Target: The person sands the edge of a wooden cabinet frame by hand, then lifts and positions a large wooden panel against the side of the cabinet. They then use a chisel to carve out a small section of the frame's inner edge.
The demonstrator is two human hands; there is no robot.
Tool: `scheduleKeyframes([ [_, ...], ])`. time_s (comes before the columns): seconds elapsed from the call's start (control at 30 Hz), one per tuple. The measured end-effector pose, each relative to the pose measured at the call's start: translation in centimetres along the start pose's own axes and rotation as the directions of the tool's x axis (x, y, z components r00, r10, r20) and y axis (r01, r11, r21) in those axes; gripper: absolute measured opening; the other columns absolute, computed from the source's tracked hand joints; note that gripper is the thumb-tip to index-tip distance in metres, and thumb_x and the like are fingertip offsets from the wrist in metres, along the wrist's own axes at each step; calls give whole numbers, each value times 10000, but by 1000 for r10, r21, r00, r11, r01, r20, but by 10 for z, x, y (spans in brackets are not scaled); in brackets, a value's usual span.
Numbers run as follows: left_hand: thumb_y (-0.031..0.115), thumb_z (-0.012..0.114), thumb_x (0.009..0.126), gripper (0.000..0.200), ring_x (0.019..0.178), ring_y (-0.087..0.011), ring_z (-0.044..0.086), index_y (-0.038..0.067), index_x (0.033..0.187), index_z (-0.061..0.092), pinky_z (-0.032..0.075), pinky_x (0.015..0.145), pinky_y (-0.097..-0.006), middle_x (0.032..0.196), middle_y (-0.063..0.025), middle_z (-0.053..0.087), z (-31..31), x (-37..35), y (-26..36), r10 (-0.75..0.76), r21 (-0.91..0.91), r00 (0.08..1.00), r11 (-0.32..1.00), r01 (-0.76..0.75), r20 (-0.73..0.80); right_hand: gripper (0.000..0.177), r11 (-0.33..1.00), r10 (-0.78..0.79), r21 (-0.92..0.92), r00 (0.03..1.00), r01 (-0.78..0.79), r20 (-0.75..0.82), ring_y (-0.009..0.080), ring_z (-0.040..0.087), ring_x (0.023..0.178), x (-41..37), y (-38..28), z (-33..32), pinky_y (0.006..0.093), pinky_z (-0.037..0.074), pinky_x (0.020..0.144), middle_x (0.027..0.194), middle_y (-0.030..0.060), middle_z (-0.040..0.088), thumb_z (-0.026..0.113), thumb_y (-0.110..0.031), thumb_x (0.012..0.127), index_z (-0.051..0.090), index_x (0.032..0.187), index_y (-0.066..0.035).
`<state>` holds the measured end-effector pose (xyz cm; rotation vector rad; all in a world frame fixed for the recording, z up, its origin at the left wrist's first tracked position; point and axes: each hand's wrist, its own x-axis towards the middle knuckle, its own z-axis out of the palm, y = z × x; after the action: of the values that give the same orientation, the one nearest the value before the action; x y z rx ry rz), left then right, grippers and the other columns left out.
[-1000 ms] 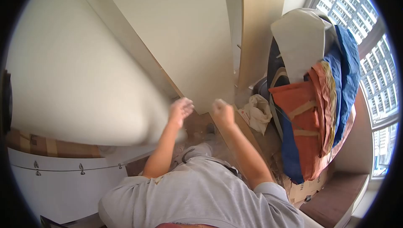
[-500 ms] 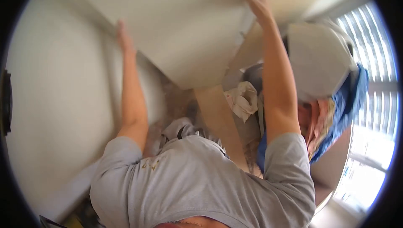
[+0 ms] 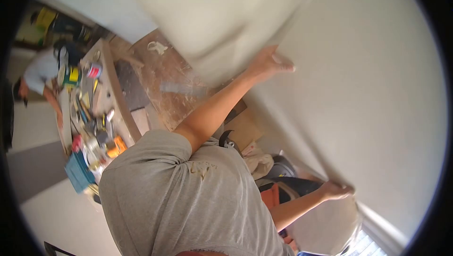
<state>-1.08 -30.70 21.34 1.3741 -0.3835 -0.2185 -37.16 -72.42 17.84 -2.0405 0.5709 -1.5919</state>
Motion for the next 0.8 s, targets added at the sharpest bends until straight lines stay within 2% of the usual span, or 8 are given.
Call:
scheduleKeyframes([
  [0.03,342,955,853,640,1135,-219,729,31,1356,711,547,1038,-383,1208,-103,800,-1,-17,-2,25,1,999,1000,-25,-41,655,915,374,194,925,-355,-70,279,640,1049,-6,-87,15,495,576,932,1126,145,607,408,-621,1131,578,1066,8],
  [0.13,329,974,826,626,1132,-206,724,27,1314,725,548,1032,-384,1194,-100,802,-4,-42,-11,-6,28,989,1000,11,-149,656,892,325,313,944,-326,55,277,628,1144,-12,-72,2,510,557,1020,1174,148,603,473,-656,1107,584,1051,-12],
  [0.23,323,986,812,617,1093,-217,730,7,1275,729,548,1028,-378,1155,-107,797,-5,-79,7,-44,-227,992,974,16,-119,710,859,281,407,951,-310,130,272,599,1252,-11,-34,-21,526,519,1104,1274,138,617,508,-728,1073,621,1127,-28],
  [0.3,266,972,837,536,1032,-212,732,-7,1232,733,567,983,-365,1096,-105,789,-6,-103,8,-31,-241,980,970,-18,-197,761,718,344,574,917,-394,201,274,569,1326,-8,-57,-28,526,492,1148,1391,114,616,528,-761,1051,648,1276,-44],
  [0.4,202,944,868,439,982,-190,726,-10,1193,739,583,929,-350,1050,-85,779,-11,-140,42,47,-223,968,969,-103,-245,817,673,400,607,899,-422,180,283,569,1351,-6,-109,-46,505,491,1154,1460,104,609,553,-770,1038,630,1405,-45],
  [0.6,206,931,878,376,962,-148,704,-8,1130,751,581,892,-342,1026,-43,762,-44,-183,109,149,-163,916,961,-223,-374,888,668,443,619,889,-412,113,263,570,1366,13,-203,-51,475,479,1185,1471,117,616,570,-809,1003,618,1443,-39],
  [0.7,250,915,885,327,921,-146,686,28,1072,765,565,879,-327,986,-15,742,-77,-203,121,219,-68,824,953,-297,-523,744,663,474,620,876,-420,86,212,602,1269,2,-239,-46,446,492,1156,1352,92,650,512,-756,1065,657,1289,-62],
  [0.8,237,886,907,427,1071,-168,664,41,1240,703,536,980,-352,1145,-37,727,-126,-211,111,127,-167,625,906,-389,-770,317,607,445,682,886,-408,134,160,571,1019,-22,-269,-30,383,517,952,1092,34,612,546,-426,1086,595,1051,-115],
])
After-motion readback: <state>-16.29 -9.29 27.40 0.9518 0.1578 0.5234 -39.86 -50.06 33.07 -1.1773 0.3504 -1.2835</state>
